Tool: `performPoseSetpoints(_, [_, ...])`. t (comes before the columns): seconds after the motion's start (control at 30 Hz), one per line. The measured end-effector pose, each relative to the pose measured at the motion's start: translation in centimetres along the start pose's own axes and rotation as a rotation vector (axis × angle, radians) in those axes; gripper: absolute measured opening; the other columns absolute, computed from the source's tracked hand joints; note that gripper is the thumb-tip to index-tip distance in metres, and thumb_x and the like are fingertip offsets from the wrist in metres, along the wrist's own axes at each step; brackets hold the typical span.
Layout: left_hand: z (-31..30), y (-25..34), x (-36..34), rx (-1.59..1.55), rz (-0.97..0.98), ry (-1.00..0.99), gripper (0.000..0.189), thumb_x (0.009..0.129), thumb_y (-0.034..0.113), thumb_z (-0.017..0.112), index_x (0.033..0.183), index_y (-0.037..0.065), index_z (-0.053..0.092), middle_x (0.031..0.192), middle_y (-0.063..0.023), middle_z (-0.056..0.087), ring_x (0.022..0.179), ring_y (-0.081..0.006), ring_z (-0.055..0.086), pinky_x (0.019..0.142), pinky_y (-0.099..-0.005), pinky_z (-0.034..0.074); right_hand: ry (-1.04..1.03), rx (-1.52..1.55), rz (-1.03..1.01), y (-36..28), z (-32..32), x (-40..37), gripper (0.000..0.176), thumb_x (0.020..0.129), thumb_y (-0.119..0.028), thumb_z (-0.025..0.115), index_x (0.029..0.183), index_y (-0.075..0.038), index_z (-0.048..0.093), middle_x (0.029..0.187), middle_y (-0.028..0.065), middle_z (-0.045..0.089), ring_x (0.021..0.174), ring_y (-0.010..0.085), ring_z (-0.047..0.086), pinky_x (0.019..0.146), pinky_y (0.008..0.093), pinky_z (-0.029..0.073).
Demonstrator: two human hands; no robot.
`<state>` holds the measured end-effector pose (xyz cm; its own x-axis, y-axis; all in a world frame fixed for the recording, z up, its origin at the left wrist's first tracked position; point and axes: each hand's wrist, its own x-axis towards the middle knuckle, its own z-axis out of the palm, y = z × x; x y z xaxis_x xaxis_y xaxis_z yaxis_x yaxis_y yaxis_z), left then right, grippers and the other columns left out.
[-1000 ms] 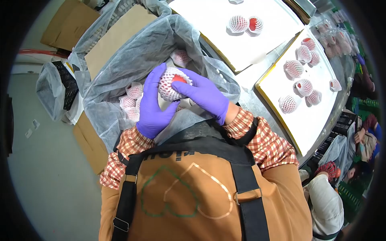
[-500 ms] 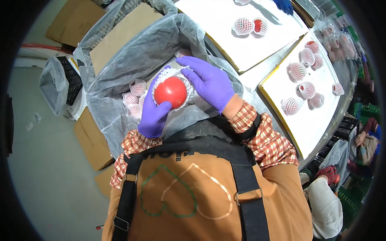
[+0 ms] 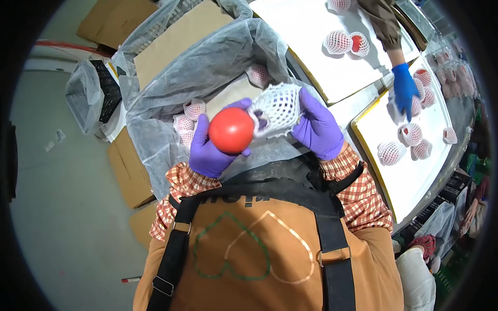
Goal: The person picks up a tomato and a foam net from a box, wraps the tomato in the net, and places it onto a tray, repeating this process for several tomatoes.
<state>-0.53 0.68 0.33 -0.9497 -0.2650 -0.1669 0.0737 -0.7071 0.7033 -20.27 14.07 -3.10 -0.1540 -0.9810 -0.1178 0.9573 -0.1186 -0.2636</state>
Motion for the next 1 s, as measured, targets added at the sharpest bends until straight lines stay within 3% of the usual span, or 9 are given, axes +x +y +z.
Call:
performPoseSetpoints(0.13, [0.1, -0.3, 0.2, -0.173, 0.101, -0.018, 0.066, 0.093, 0.033, 0.052, 0.144, 0.002, 0.025, 0.143, -0.013, 0.035, 0.128, -0.0248, 0.042, 0.098, -0.0465, 0.046, -0.207, 0.145, 0.009, -0.6, -0.6, 0.3, 0.043, 0.095, -0.01, 0.048, 0.134, 0.005, 0.037, 0.132, 0.0194, 0.049, 0.122, 0.0293, 0.05, 0.104, 0.0411, 0.043])
performPoseSetpoints(0.17, [0.1, -0.1, 0.1, -0.137, 0.105, 0.01, 0.084, 0.085, 0.027, 0.065, 0.148, 0.003, 0.015, 0.148, -0.0157, 0.031, 0.129, -0.0303, 0.044, 0.095, -0.0393, 0.048, -0.165, 0.064, -0.062, -0.6, -0.4, 0.3, 0.044, 0.094, -0.006, 0.048, 0.134, 0.006, 0.037, 0.132, 0.0199, 0.049, 0.122, 0.0294, 0.051, 0.104, 0.0409, 0.043])
performPoseSetpoints(0.3, [-0.5, 0.3, 0.2, 0.054, 0.103, 0.076, 0.101, 0.073, 0.019, 0.08, 0.149, 0.006, 0.014, 0.145, -0.0148, 0.035, 0.125, -0.0285, 0.048, 0.093, -0.0341, 0.05, -0.008, -0.091, -0.18, -0.7, 0.4, 0.6, 0.048, 0.088, 0.004, 0.046, 0.135, 0.005, 0.036, 0.13, 0.019, 0.05, 0.119, 0.0282, 0.053, 0.101, 0.0394, 0.046])
performPoseSetpoints(0.47, [-0.8, 0.0, 0.3, 0.124, 0.181, 0.083, 0.101, 0.072, 0.018, 0.081, 0.148, 0.007, 0.016, 0.143, -0.0149, 0.037, 0.121, -0.0298, 0.052, 0.089, -0.0348, 0.053, -0.025, -0.367, -0.294, -0.8, 0.2, -0.2, 0.048, 0.086, 0.004, 0.046, 0.134, 0.003, 0.039, 0.124, 0.0142, 0.055, 0.112, 0.0231, 0.057, 0.094, 0.0323, 0.05])
performPoseSetpoints(0.53, [-0.8, -0.1, 0.3, 0.134, 0.201, 0.086, 0.101, 0.07, 0.016, 0.082, 0.148, 0.007, 0.017, 0.143, -0.0148, 0.036, 0.12, -0.0306, 0.052, 0.088, -0.0354, 0.053, 0.14, -0.441, -0.314, -0.5, 2.0, -0.4, 0.048, 0.086, 0.004, 0.047, 0.133, 0.003, 0.04, 0.119, 0.0113, 0.058, 0.109, 0.0192, 0.058, 0.089, 0.0266, 0.051])
performPoseSetpoints(0.7, [-1.9, -0.6, 0.6, 0.229, 0.261, 0.047, 0.101, 0.068, 0.013, 0.084, 0.146, 0.008, 0.02, 0.144, -0.0142, 0.035, 0.118, -0.033, 0.053, 0.087, -0.0375, 0.055, 0.306, -0.907, -0.45, 1.0, 2.0, -1.4, 0.046, 0.087, 0.001, 0.053, 0.133, 0.003, 0.045, 0.124, 0.0114, 0.057, 0.111, 0.0186, 0.057, 0.096, 0.0302, 0.044])
performPoseSetpoints(0.8, [-1.6, -0.6, 0.5, 0.239, 0.237, 0.042, 0.099, 0.068, 0.011, 0.083, 0.145, 0.007, 0.022, 0.142, -0.014, 0.037, 0.121, -0.0301, 0.051, 0.093, -0.0376, 0.05, 0.321, -1.077, -0.368, 2.4, 5.4, -1.7, 0.05, 0.086, -0.003, 0.059, 0.133, 0.002, 0.044, 0.127, 0.0102, 0.054, 0.116, 0.0163, 0.052, 0.102, 0.03, 0.038])
performPoseSetpoints(0.93, [-0.1, -0.8, 0.5, 0.283, 0.201, 0.002, 0.089, 0.069, 0.001, 0.077, 0.143, 0.006, 0.028, 0.139, -0.0109, 0.04, 0.125, -0.0217, 0.044, 0.105, -0.0342, 0.039, -0.025, -1.491, -0.691, 4.7, 6.3, 1.0, 0.047, 0.087, -0.012, 0.063, 0.129, 0.0, 0.048, 0.129, 0.0124, 0.052, 0.121, 0.0195, 0.049, 0.104, 0.0329, 0.036])
performPoseSetpoints(1.0, [-0.4, -1.5, 0.6, 0.344, 0.226, 0.041, 0.088, 0.07, 0.001, 0.076, 0.143, 0.004, 0.028, 0.137, -0.0102, 0.041, 0.125, -0.0214, 0.045, 0.105, -0.0342, 0.038, -0.001, -1.464, -0.671, 5.1, 6.1, 1.9, 0.042, 0.089, -0.014, 0.061, 0.127, 0.0, 0.05, 0.125, 0.0116, 0.055, 0.116, 0.0185, 0.051, 0.1, 0.0316, 0.039])
